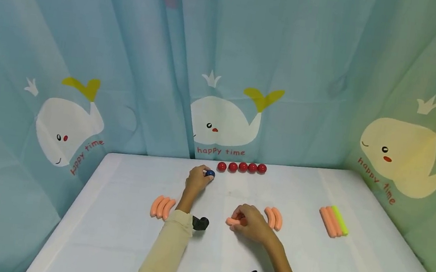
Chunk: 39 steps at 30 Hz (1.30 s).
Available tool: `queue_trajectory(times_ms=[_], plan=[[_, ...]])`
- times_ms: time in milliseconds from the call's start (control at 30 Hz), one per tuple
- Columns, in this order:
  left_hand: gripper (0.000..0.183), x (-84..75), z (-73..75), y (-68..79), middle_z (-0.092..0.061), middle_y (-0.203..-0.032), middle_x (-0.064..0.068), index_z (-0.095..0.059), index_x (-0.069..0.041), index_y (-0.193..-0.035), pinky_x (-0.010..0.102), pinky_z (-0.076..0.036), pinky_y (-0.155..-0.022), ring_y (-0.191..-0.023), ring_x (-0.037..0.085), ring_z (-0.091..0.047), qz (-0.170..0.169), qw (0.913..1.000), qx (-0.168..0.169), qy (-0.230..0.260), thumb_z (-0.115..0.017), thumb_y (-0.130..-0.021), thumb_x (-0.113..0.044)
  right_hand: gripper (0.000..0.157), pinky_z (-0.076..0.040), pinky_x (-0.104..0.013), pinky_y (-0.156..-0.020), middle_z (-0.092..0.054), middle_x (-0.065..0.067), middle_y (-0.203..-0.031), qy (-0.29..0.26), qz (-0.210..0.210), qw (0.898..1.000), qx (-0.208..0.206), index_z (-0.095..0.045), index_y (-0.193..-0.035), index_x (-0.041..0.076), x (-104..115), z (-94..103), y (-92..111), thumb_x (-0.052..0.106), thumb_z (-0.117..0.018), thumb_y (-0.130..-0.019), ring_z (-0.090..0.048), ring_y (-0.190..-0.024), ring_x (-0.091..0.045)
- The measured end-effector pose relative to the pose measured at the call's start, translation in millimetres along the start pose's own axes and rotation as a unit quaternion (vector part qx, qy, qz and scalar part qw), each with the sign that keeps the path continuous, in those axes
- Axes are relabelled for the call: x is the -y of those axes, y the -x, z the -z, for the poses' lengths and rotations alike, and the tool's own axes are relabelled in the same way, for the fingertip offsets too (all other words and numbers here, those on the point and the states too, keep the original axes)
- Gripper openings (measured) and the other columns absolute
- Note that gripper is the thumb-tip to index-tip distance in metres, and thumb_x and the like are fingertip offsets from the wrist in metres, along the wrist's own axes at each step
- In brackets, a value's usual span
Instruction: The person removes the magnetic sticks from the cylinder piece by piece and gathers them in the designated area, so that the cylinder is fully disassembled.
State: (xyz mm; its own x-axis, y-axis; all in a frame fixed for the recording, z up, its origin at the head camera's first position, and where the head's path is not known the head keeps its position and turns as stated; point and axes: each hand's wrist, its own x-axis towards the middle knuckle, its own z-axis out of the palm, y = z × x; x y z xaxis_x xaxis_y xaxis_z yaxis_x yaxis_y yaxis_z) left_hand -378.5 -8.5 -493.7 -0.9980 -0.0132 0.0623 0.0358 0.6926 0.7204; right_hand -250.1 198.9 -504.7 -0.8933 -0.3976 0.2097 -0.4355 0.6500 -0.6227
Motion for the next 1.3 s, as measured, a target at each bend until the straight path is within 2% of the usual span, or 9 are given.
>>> queue_trajectory(times_ms=[333,433,533,800,967,1300], plan=[[0.03,-2.0,1.7,-10.5,-0.067,-0.12,0.017,-0.068,-0.01,-0.119,0.053,-0.05,-0.091,-0.115,0.034,-0.061,-0.01,0.9998,-0.016,0.002,-0.069,-0.091,-0.02,0.019,-0.043,-0.021,-0.069,-0.059,0.003,-0.083,-0.002,0.009,1.0,-0.013,-0.063,-0.087,0.013,6.2,-1.2,3.6,0.013,-0.08,-0.079,-0.049,-0.077,-0.009],[0.031,-1.2,1.6,-14.4,-0.065,-0.123,0.018,-0.068,-0.01,-0.12,0.05,-0.05,-0.094,-0.118,0.035,-0.06,-0.013,0.9996,-0.026,0.003,-0.069,-0.091,-0.02,0.019,-0.042,-0.021,-0.068,-0.059,0.004,-0.083,-0.002,0.014,1.0,-0.014,-0.063,-0.087,0.013,7.4,-1.3,2.8,0.014,-0.08,-0.079,-0.049,-0.077,-0.008],[0.032,0.6,0.6,-17.5,-0.066,-0.122,0.018,-0.068,-0.009,-0.12,0.047,-0.05,-0.095,-0.117,0.033,-0.061,-0.015,0.9993,-0.034,0.01,-0.07,-0.09,-0.02,0.019,-0.042,-0.021,-0.068,-0.059,0.003,-0.083,-0.012,0.019,1.0,-0.012,-0.064,-0.087,0.012,7.5,-2.2,2.2,0.014,-0.081,-0.079,-0.049,-0.076,-0.007],[0.036,-0.2,0.5,-23.8,-0.071,-0.114,0.013,-0.067,-0.013,-0.124,0.049,-0.054,-0.083,-0.104,0.031,-0.067,-0.013,0.9991,-0.037,0.014,-0.071,-0.09,-0.023,0.02,-0.041,-0.021,-0.067,-0.057,0.004,-0.081,-0.012,0.023,1.0,-0.015,-0.063,-0.087,0.013,5.5,-3.4,0.7,0.015,-0.081,-0.079,-0.047,-0.075,-0.007],[0.039,-1.1,-1.4,-28.0,-0.069,-0.118,0.012,-0.065,-0.013,-0.127,0.05,-0.052,-0.086,-0.11,0.03,-0.066,-0.012,0.9993,-0.035,0.01,-0.07,-0.09,-0.025,0.02,-0.041,-0.021,-0.067,-0.057,0.004,-0.081,-0.009,0.012,1.0,-0.012,-0.063,-0.087,0.013,4.9,-2.1,-0.4,0.015,-0.081,-0.079,-0.047,-0.075,-0.008],[0.039,-4.3,-5.4,-31.4,-0.069,-0.116,0.013,-0.065,-0.011,-0.126,0.053,-0.05,-0.087,-0.11,0.031,-0.064,-0.008,0.9994,-0.034,0.007,-0.071,-0.09,-0.023,0.02,-0.041,-0.021,-0.068,-0.058,0.003,-0.082,-0.006,0.004,1.0,-0.014,-0.063,-0.088,0.013,2.1,-0.7,-1.6,0.016,-0.081,-0.079,-0.048,-0.076,-0.01]])
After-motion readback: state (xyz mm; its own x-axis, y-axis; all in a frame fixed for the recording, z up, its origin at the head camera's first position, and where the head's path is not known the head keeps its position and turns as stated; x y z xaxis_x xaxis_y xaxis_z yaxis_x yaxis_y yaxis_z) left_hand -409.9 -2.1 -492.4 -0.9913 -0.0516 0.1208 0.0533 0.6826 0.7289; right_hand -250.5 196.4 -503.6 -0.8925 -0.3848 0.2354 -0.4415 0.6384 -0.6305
